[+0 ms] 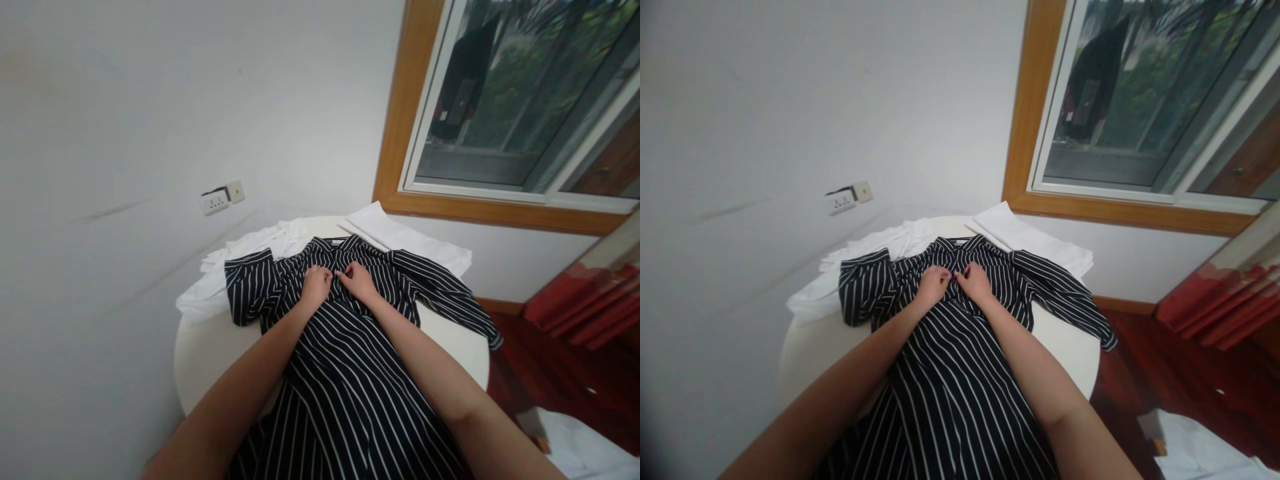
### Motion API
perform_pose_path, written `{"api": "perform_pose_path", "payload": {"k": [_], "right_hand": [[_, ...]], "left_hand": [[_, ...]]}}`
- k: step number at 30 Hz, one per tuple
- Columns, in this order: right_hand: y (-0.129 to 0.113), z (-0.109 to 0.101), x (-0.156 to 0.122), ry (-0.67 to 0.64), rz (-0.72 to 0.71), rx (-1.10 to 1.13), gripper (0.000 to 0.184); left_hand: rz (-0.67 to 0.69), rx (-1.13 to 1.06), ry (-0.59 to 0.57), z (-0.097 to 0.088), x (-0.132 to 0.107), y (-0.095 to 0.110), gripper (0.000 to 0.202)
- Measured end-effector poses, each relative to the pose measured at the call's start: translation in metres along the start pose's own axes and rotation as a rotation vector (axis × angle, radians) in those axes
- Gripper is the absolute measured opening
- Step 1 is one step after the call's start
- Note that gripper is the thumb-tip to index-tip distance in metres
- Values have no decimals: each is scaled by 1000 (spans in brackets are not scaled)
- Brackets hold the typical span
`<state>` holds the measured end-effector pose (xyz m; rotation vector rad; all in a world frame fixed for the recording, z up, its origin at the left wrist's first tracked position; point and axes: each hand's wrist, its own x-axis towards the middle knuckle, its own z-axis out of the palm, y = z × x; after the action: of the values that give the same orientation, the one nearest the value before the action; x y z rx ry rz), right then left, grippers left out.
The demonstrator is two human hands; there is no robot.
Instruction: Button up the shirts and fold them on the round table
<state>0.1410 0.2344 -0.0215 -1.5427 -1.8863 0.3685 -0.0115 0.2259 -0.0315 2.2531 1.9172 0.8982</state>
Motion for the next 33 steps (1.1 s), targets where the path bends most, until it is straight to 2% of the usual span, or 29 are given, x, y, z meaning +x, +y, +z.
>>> {"api": "perform_pose_path", "payload": {"k": [2, 6, 9, 13, 17, 25, 29, 33], "right_hand": [[0, 0, 0, -17, -10, -29, 23], [0, -1, 0, -56, -27, -58, 11], [3, -3, 0, -88, -38, -22, 14], [12, -4, 0, -110, -6, 130, 18], [22, 1, 3, -141, 43, 374, 17], [13, 1, 1, -16, 128, 627, 15], [8, 3, -3, -97, 181, 740, 16], [11, 6, -3, -160, 180, 747, 15]], "left_hand": [[7, 7, -10, -2, -1, 2, 15], [16, 28, -16, -5, -3, 5, 13], [9, 36, -21, -5, -4, 6, 13], [-2, 44, -22, -5, -4, 8, 13], [-21, 53, -18, -6, -4, 9, 13], [-5, 147, -20, -8, -6, 11, 14], [-25, 200, -30, -9, -7, 14, 19], [-13, 113, -50, -7, -4, 10, 21]]}}
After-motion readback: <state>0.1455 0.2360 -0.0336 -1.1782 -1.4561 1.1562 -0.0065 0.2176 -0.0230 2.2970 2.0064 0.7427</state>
